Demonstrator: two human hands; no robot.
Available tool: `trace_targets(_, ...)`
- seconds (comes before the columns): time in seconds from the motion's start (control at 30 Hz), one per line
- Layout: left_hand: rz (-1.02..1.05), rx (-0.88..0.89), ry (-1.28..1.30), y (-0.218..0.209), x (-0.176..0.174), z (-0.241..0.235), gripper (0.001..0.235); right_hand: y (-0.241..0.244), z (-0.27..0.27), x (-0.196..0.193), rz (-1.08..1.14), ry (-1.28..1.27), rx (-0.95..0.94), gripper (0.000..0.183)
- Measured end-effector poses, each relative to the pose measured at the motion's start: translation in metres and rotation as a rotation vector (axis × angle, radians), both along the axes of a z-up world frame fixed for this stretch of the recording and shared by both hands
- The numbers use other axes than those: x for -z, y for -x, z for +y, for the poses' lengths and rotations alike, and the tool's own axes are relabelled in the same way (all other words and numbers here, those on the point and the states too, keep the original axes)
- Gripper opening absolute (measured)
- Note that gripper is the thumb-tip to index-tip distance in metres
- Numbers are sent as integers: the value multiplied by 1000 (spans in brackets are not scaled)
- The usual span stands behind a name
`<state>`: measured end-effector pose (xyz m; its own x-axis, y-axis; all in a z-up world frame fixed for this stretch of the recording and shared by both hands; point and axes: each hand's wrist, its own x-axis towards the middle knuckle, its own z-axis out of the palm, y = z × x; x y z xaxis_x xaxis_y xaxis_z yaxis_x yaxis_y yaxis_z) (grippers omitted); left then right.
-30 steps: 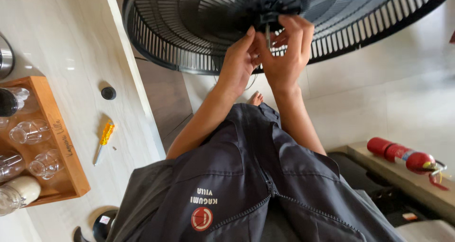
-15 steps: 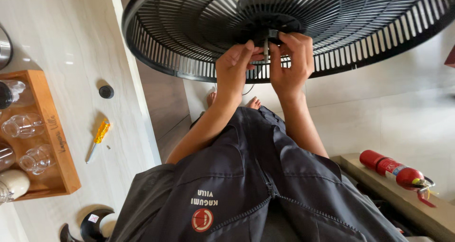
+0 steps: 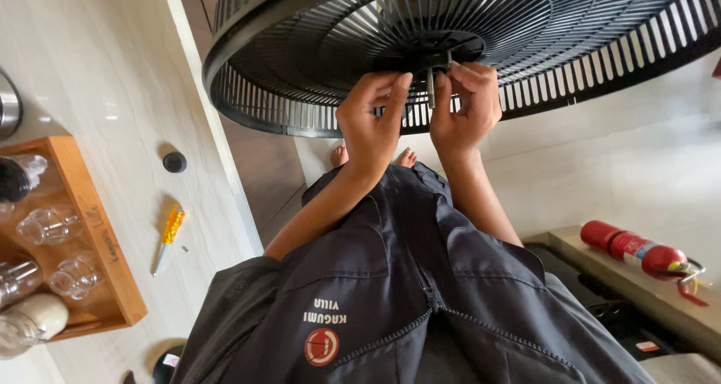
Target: The person disassembles the front cage of a floor fan by hand and removes small components from the central motor shaft.
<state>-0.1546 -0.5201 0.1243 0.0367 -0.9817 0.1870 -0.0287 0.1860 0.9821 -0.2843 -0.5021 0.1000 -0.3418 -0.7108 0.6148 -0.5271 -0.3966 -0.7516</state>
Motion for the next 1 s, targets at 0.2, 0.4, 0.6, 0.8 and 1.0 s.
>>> trace_targets(0.2, -136, -49, 172, -4, -18, -9, 11, -2, 4, 14, -79, -38, 3, 11)
trace_targets(0.4, -189, -22, 156, -8, -13, -6, 16, -10, 5, 18, -313, -110, 4, 14)
trace_targets(0.6, -142, 33, 90, -5, 3, -2, 21, -11, 1, 14, -337, -80, -35, 23)
trace_targets(0.8, -122, 31, 57, -2, 12, -1, 22, -2, 0, 13, -315, -42, -27, 12)
trace_targets(1.0, -99, 26, 64, -3, 6, 1, 23, -4, 2, 9, -357, -15, -47, 14)
